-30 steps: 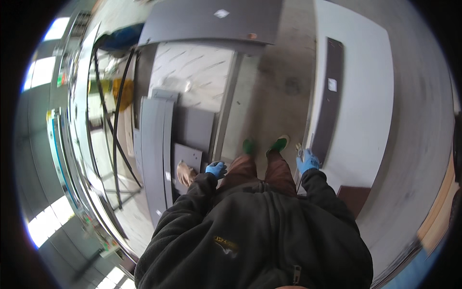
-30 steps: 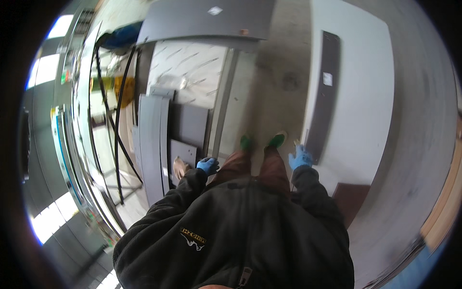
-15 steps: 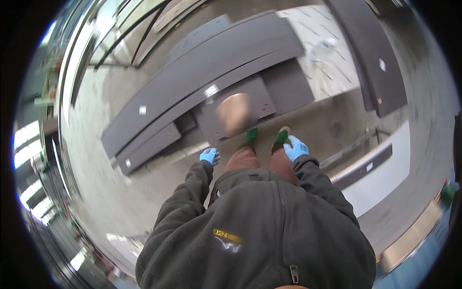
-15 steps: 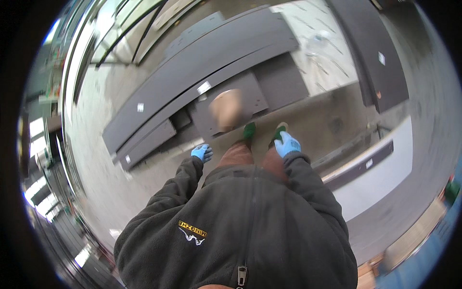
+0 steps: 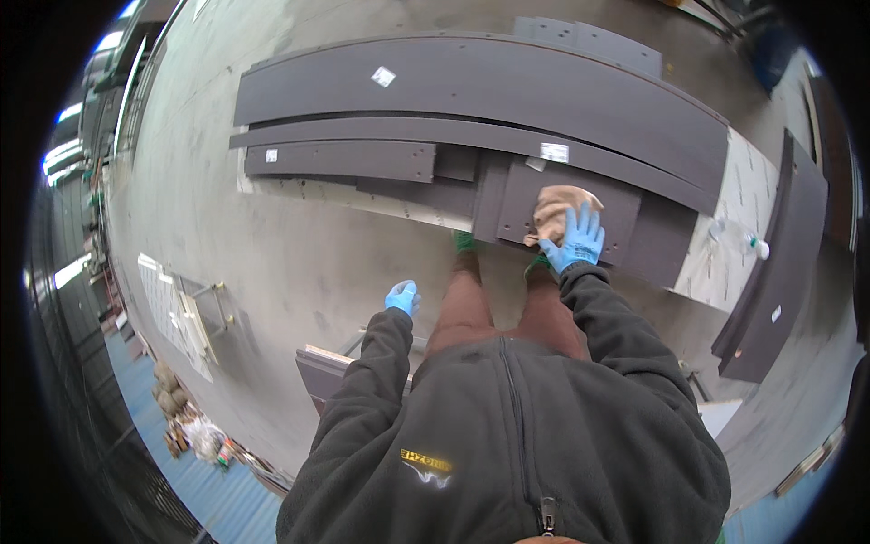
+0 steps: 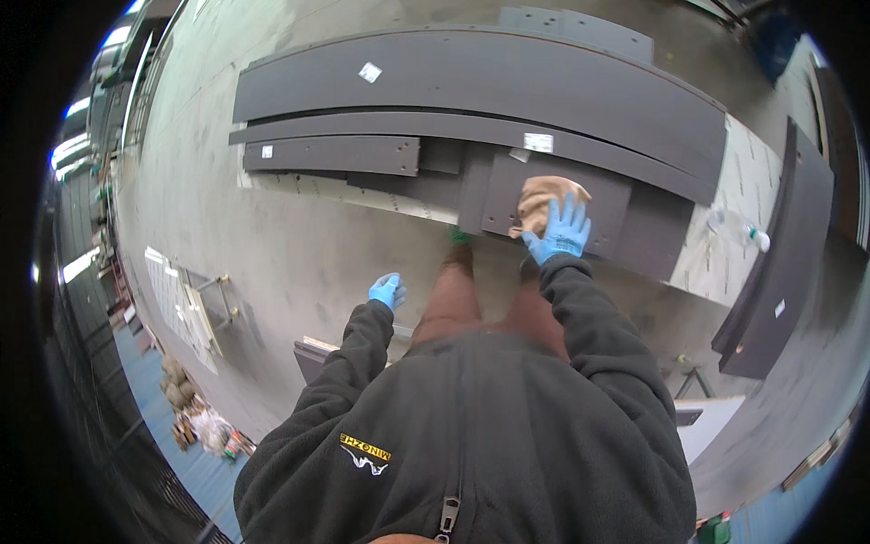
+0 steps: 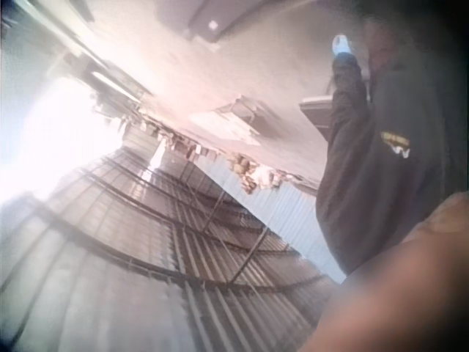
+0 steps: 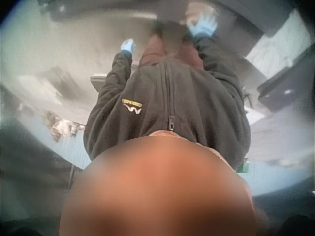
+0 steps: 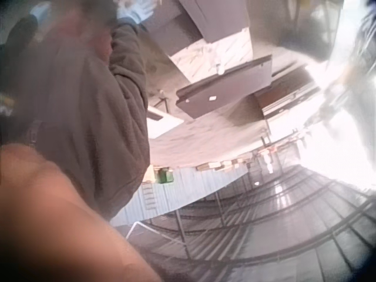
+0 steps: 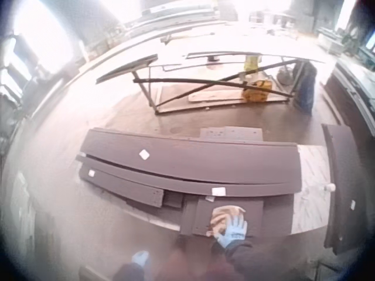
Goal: The person wipes the surfaces of stacked dark metal panels with a cloth, occasionally lifting and repositioning panels to access different areas. They pour liquid from a plastic bottle onto the cloth and continue wiping multiple panels in a workshop setting.
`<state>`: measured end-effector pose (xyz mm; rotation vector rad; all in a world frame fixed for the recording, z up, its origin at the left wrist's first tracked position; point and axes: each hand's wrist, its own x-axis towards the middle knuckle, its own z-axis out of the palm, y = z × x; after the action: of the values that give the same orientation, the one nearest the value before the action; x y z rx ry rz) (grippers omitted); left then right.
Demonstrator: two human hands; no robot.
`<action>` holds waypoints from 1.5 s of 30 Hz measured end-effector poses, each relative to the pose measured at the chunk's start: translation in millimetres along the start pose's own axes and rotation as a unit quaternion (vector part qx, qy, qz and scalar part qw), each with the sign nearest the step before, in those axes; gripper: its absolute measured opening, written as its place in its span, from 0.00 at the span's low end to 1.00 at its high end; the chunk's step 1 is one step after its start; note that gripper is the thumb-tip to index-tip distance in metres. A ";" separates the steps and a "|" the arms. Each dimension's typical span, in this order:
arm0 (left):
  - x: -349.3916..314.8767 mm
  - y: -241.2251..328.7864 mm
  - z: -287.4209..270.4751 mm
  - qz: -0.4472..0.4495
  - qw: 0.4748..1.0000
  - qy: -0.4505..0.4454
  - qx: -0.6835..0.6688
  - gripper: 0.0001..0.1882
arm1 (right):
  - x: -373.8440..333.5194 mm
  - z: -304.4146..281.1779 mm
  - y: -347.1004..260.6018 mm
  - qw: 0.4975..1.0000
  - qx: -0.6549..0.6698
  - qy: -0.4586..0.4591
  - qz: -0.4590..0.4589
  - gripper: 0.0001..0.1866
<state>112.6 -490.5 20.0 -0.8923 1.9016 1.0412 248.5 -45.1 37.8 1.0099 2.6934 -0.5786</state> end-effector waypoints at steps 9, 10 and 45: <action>156.7 78.0 -150.0 0.180 0.981 0.044 0.061 0.24 | 61.8 86.5 -26.9 0.975 -0.084 -0.011 0.205 0.45; 184.2 88.8 -173.6 0.194 0.977 0.049 0.076 0.22 | 66.7 86.4 -30.0 0.979 -0.004 0.024 0.203 0.40; 494.3 448.8 -504.1 0.134 0.966 -0.129 -0.178 0.37 | 242.7 301.9 -830.6 0.986 -0.078 0.091 -0.112 0.42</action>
<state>-636.8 -850.4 -72.9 -0.6588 1.6704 1.6174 -468.5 -604.8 -74.3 0.7587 2.9834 -0.3186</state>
